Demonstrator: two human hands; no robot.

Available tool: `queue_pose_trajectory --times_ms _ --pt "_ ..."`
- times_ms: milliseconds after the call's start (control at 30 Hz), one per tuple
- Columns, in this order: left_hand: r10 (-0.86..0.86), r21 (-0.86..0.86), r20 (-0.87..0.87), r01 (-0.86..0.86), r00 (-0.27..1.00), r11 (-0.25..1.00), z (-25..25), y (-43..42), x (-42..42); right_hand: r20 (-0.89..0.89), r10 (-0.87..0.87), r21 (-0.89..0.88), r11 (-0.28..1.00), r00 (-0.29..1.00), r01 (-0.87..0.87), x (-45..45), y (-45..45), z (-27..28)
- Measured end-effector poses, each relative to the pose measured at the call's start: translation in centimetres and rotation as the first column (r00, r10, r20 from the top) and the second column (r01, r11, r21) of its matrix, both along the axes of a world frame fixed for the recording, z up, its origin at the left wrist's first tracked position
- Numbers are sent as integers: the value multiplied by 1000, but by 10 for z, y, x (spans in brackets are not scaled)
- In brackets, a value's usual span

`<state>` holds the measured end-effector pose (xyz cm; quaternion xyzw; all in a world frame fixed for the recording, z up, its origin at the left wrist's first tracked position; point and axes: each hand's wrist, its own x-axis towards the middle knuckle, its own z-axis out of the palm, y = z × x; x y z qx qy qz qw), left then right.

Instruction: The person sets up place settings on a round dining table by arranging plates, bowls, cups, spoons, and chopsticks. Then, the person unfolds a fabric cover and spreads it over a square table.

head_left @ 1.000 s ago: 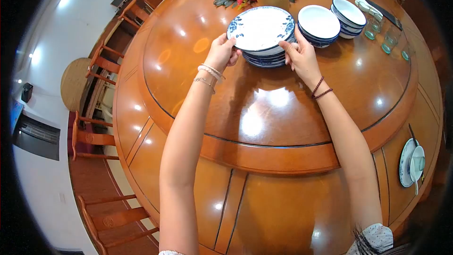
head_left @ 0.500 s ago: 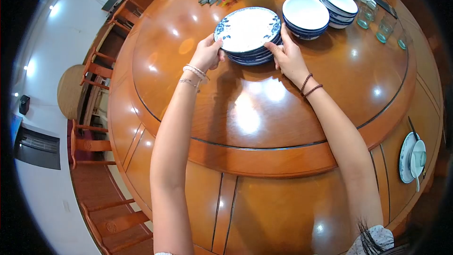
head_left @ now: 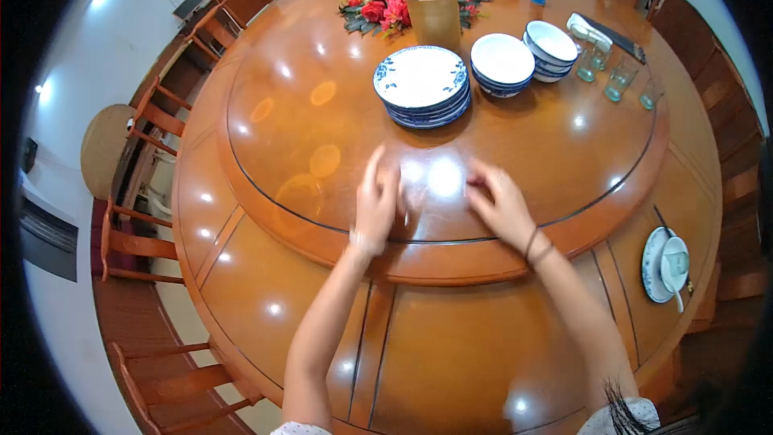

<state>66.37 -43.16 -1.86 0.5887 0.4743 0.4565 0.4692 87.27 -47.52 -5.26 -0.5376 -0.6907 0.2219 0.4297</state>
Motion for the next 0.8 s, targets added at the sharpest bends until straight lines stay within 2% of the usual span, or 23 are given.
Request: queue_pose_trajectory --times_ms 33,67,100,133,167,200,233,267,300,367,400,433,500,567,600,633,667,700,767,800 --pt "-43 28 -24 43 999 999 -6 -34 -13 247 24 52 998 969 -38 -1 -27 7" --pt "-79 97 -131 92 988 991 -13 -67 -31 350 51 40 997 935 -70 -5 -46 13" --pt "-82 76 -125 92 989 993 -13 -103 -42 448 77 22 995 891 -97 -10 -58 21" --pt "-34 141 -247 71 968 988 -12 -137 -53 526 79 -50 997 847 -63 -16 -62 24" --pt "-49 -64 -192 37 980 997 -17 -171 -68 539 63 -43 998 840 -47 -20 -63 23" --pt "42 -208 -126 -67 991 976 -25 -206 -77 592 36 -12 999 805 -35 -23 -63 20" --pt "88 -276 -156 -129 984 952 -29 -238 -85 644 7 19 999 765 -26 -25 -61 17" --pt "183 -413 -83 -201 980 888 -26 -267 -85 665 -3 25 1000 747 -19 -27 -61 14" --pt "205 -525 -136 -246 969 815 -26 -293 -85 676 -18 29 1000 737 -2 -31 -62 13" --pt "232 -628 -83 -231 969 743 -44 -341 -87 687 -79 64 997 723 48 -40 -64 9" --pt "132 -712 14 -83 991 697 -55 -360 -98 683 -94 78 995 724 55 -43 -62 4" --pt "9 -720 10 1 1000 694 -53 -366 -96 692 -117 72 993 712 93 -47 -64 3" --pt "-226 -430 6 206 974 879 -54 -360 -95 699 -118 84 993 705 83 -52 -63 5" --pt "-434 -242 -142 394 889 886 -43 -329 -99 685 -150 106 989 713 106 -58 -62 -5" --pt "-447 -111 -228 433 865 894 -41 -313 -104 692 -176 110 984 700 140 -63 -62 -7" --pt "-440 23 -313 470 842 882 -40 -296 -110 678 -171 98 985 715 143 -67 -62 -8" --pt "-388 56 -318 426 865 903 -30 -282 -114 663 -164 87 986 730 142 -72 -62 -11" --pt "-305 166 -392 392 868 905 -26 -269 -125 668 -183 92 982 721 164 -77 -62 -14" --pt "-116 81 -282 144 952 986 -10 -263 -140 650 -180 72 982 738 176 -87 -60 -19" --pt "-45 93 -270 72 962 993 -7 -261 -156 654 -166 36 981 738 188 -96 -56 -18"
